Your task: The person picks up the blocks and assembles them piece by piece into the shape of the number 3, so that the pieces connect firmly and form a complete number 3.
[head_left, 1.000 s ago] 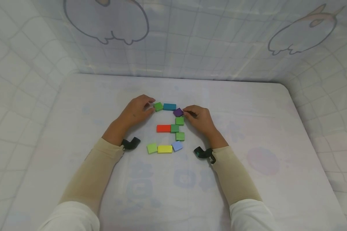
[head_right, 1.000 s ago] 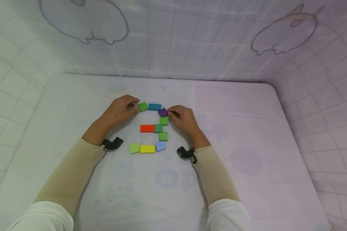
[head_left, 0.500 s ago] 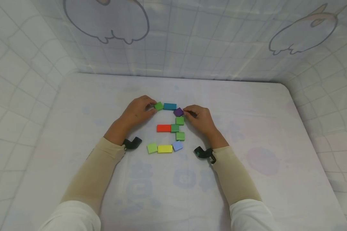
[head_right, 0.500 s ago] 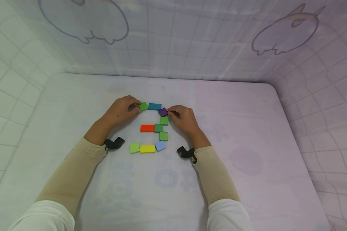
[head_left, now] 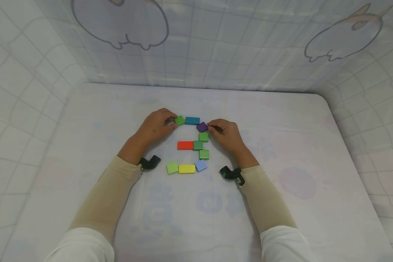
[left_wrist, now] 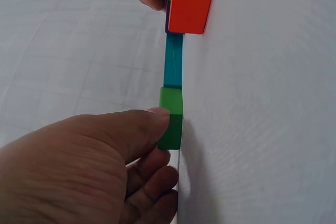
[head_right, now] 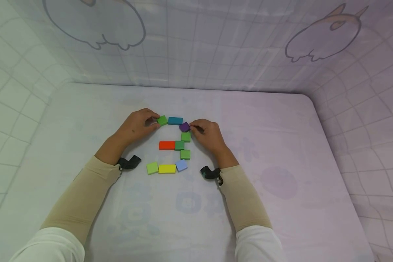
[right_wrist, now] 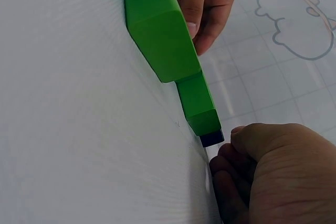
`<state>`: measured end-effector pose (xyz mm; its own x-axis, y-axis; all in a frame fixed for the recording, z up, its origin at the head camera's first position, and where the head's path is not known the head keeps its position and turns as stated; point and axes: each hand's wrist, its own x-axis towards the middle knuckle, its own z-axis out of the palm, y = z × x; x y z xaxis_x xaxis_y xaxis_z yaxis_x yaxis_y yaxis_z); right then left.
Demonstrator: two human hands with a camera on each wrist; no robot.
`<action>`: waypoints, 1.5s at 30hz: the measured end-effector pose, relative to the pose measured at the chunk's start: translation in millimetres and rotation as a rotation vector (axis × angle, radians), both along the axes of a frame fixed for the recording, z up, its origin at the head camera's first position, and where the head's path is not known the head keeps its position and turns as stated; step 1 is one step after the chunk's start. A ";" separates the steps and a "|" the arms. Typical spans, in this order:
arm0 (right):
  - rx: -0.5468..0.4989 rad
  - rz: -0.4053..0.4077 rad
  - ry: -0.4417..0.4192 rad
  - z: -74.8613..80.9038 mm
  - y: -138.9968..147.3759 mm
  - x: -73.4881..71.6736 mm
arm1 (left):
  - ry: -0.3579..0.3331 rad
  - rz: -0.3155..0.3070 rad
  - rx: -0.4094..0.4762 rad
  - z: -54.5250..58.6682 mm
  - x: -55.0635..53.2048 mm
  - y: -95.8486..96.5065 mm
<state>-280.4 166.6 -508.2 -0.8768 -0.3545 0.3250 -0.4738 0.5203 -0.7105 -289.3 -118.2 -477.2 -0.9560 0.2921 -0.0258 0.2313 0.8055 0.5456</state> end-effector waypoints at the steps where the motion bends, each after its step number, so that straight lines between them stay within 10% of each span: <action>1: 0.000 0.001 0.003 -0.2 0.0 -0.2 | 0.001 0.000 0.001 0.5 0.0 0.2; 45: 0.008 -0.007 -0.003 -0.6 -1.0 0.0 | 0.015 -0.040 -0.020 -2.4 -0.9 -0.5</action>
